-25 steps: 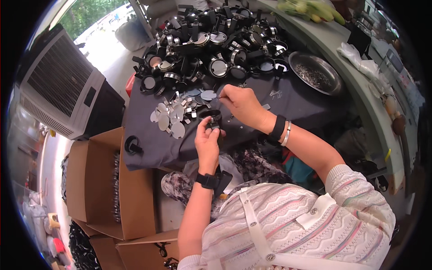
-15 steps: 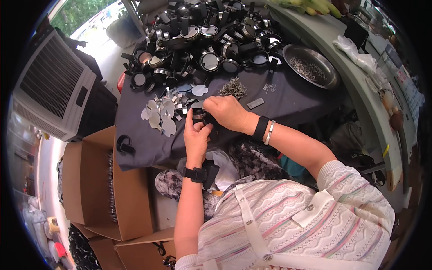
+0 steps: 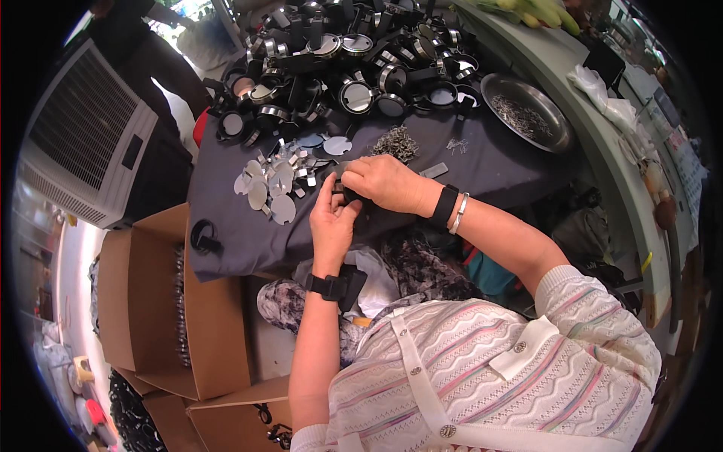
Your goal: Assembling small metal components into circular black plastic housings.
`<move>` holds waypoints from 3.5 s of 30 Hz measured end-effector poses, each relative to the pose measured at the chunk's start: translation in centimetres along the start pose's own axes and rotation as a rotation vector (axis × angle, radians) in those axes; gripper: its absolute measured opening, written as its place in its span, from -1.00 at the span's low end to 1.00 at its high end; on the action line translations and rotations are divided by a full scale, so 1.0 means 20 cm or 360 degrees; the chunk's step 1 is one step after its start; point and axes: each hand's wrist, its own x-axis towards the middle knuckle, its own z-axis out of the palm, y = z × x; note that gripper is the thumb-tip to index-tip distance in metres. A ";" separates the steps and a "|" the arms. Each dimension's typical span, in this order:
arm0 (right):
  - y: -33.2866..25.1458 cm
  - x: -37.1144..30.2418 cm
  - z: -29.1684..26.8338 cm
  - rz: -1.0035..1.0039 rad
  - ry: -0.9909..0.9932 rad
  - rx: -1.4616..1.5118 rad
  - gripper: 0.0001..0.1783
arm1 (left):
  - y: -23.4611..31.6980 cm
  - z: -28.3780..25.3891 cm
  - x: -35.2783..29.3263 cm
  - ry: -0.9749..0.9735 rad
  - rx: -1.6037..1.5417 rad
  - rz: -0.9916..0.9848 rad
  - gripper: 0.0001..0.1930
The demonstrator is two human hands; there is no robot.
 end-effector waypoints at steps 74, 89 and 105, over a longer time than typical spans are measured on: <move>0.07 0.19 -0.51 0.0712 0.0436 0.0537 -0.60 | -0.20 -0.07 0.15 0.0140 0.0232 0.0225 -0.81; -0.20 0.45 -1.09 -0.0566 0.1434 0.0771 -0.16 | -0.19 -0.02 0.13 0.0215 0.0071 0.0158 -0.83; 0.13 0.73 -1.73 -0.1072 0.1632 0.0365 -0.29 | -0.07 -0.03 0.03 0.0323 0.0288 0.0250 -0.80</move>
